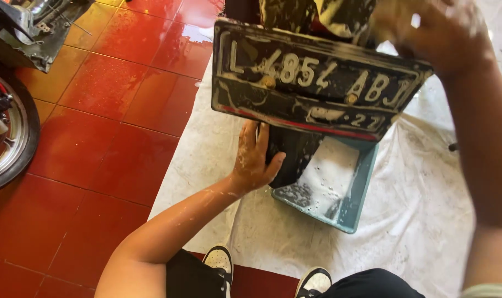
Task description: Washing a motorcycle using a sponge and soapy water, cleaning the exhaust, seat, license plate, and wheels.
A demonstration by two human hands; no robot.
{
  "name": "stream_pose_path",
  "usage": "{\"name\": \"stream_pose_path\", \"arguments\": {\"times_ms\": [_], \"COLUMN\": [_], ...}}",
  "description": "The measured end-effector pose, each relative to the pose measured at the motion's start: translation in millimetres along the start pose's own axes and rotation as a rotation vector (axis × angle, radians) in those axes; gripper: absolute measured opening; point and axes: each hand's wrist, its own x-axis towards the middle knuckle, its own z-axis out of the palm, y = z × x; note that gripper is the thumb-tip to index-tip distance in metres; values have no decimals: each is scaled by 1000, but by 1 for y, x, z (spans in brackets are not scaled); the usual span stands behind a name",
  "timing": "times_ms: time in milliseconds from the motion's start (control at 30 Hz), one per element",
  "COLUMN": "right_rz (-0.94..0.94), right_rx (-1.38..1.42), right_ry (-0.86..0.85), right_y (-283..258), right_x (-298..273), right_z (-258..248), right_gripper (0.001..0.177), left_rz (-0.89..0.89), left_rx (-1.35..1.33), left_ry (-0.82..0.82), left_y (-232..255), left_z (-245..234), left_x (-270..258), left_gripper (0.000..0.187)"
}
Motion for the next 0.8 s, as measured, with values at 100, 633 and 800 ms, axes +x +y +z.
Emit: {"name": "stream_pose_path", "arguments": {"times_ms": [100, 633, 800], "right_rz": [-113, 681, 914], "right_rx": [-113, 253, 217], "right_ry": [-51, 444, 652], "right_y": [-6, -191, -273], "right_x": [41, -34, -63], "right_z": [48, 163, 246], "right_gripper": [73, 69, 76], "left_rz": [53, 228, 80], "left_rx": [42, 288, 58], "left_ry": [37, 305, 274], "left_y": [-2, -9, -15], "left_z": [2, 22, 24], "left_x": [0, 2, -7], "left_gripper": [76, 72, 85]}}
